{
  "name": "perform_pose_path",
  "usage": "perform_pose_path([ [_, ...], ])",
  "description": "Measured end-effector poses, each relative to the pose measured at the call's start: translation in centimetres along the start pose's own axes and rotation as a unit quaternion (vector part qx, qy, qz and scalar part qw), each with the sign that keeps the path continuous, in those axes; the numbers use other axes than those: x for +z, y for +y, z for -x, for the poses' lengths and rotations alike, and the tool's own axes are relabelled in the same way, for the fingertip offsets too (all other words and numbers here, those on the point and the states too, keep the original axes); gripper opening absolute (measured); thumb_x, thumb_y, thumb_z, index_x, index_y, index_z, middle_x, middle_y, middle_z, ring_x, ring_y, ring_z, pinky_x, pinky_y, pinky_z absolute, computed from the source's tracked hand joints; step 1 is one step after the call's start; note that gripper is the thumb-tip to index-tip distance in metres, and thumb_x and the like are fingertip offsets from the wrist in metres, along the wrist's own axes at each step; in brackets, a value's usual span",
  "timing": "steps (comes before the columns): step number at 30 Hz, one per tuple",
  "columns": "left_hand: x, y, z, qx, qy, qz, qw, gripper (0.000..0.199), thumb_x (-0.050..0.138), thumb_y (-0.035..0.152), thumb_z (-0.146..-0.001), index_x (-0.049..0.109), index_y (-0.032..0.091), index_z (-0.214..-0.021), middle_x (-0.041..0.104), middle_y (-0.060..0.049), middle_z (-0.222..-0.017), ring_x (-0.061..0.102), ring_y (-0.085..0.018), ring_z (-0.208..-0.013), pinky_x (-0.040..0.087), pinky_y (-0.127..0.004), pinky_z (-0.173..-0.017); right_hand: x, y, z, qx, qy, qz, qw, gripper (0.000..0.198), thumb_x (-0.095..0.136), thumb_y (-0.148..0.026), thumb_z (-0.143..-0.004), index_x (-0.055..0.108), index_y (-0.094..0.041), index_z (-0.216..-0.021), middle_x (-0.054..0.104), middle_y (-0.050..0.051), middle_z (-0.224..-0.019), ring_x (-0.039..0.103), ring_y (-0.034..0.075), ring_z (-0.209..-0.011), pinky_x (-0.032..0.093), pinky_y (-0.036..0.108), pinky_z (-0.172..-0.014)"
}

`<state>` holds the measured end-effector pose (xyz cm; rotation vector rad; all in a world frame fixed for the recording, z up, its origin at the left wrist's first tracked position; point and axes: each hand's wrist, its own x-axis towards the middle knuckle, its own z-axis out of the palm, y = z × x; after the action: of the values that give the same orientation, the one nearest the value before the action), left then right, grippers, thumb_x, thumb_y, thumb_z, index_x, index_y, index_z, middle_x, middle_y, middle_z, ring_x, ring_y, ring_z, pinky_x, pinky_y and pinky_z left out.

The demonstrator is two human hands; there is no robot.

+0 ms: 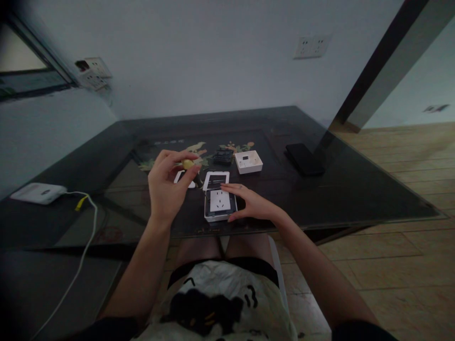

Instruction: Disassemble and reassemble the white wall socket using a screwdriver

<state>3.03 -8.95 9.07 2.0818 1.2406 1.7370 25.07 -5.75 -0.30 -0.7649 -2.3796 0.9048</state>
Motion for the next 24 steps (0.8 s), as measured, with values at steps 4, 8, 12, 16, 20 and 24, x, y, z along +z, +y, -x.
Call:
perform_pose_path([
  [4, 0.0, -0.1, -0.1, -0.016, 0.008, -0.006, 1.000, 0.014, 0.066, 0.022, -0.081, 0.068, 0.022, -0.094, 0.061, -0.001, -0.091, 0.058, -0.011, -0.080, 0.052, -0.020, -0.069, 0.0, 0.0, 0.0, 0.001, 0.002, -0.001, 1.000, 0.087, 0.076, -0.047, -0.069, 0.035, -0.030, -0.143, 0.038, 0.008, -0.149, 0.032, 0.025, -0.138, 0.025, 0.051, -0.114],
  [8, -0.7, 0.1, -0.3, -0.032, -0.040, 0.017, 0.999, 0.016, 0.061, 0.020, -0.084, 0.067, 0.022, -0.098, 0.064, -0.002, -0.096, 0.061, -0.012, -0.085, 0.054, -0.019, -0.068, 0.0, -0.1, 0.1, 0.004, 0.005, 0.000, 1.000, 0.086, 0.076, -0.047, -0.069, 0.036, -0.029, -0.143, 0.039, 0.008, -0.148, 0.033, 0.025, -0.138, 0.026, 0.051, -0.114],
  [12, -1.1, 0.3, -0.4, -0.044, -0.092, 0.042, 0.994, 0.022, 0.055, 0.019, -0.088, 0.064, 0.022, -0.107, 0.067, -0.005, -0.106, 0.063, -0.015, -0.096, 0.055, -0.023, -0.075, 0.0, -0.2, 0.0, 0.010, 0.002, 0.000, 1.000, 0.085, 0.075, -0.047, -0.070, 0.036, -0.030, -0.143, 0.039, 0.008, -0.148, 0.032, 0.026, -0.138, 0.025, 0.052, -0.114],
  [16, -1.4, 0.5, -0.4, -0.046, -0.127, 0.047, 0.990, 0.026, 0.049, 0.017, -0.090, 0.061, 0.022, -0.113, 0.067, -0.005, -0.111, 0.063, -0.017, -0.102, 0.055, -0.027, -0.082, 0.0, -0.2, 0.0, 0.008, 0.007, -0.005, 1.000, 0.084, 0.076, -0.047, -0.070, 0.037, -0.031, -0.143, 0.040, 0.007, -0.148, 0.032, 0.026, -0.138, 0.025, 0.053, -0.114],
  [20, -1.4, 0.4, -0.5, -0.043, -0.139, 0.052, 0.988, 0.027, 0.047, 0.017, -0.091, 0.060, 0.021, -0.114, 0.067, -0.006, -0.112, 0.062, -0.017, -0.105, 0.053, -0.028, -0.086, 0.1, -0.1, 0.0, 0.005, 0.009, -0.007, 1.000, 0.083, 0.075, -0.046, -0.071, 0.037, -0.032, -0.142, 0.040, 0.007, -0.148, 0.033, 0.026, -0.138, 0.025, 0.053, -0.114],
  [24, -0.7, 0.0, -0.5, -0.034, -0.102, 0.041, 0.993, 0.021, 0.054, 0.020, -0.088, 0.062, 0.020, -0.107, 0.068, -0.005, -0.108, 0.063, -0.016, -0.100, 0.053, -0.027, -0.086, 0.0, -0.2, 0.0, 0.005, 0.008, -0.003, 1.000, 0.082, 0.075, -0.046, -0.072, 0.036, -0.031, -0.143, 0.040, 0.008, -0.148, 0.033, 0.026, -0.138, 0.025, 0.052, -0.114],
])
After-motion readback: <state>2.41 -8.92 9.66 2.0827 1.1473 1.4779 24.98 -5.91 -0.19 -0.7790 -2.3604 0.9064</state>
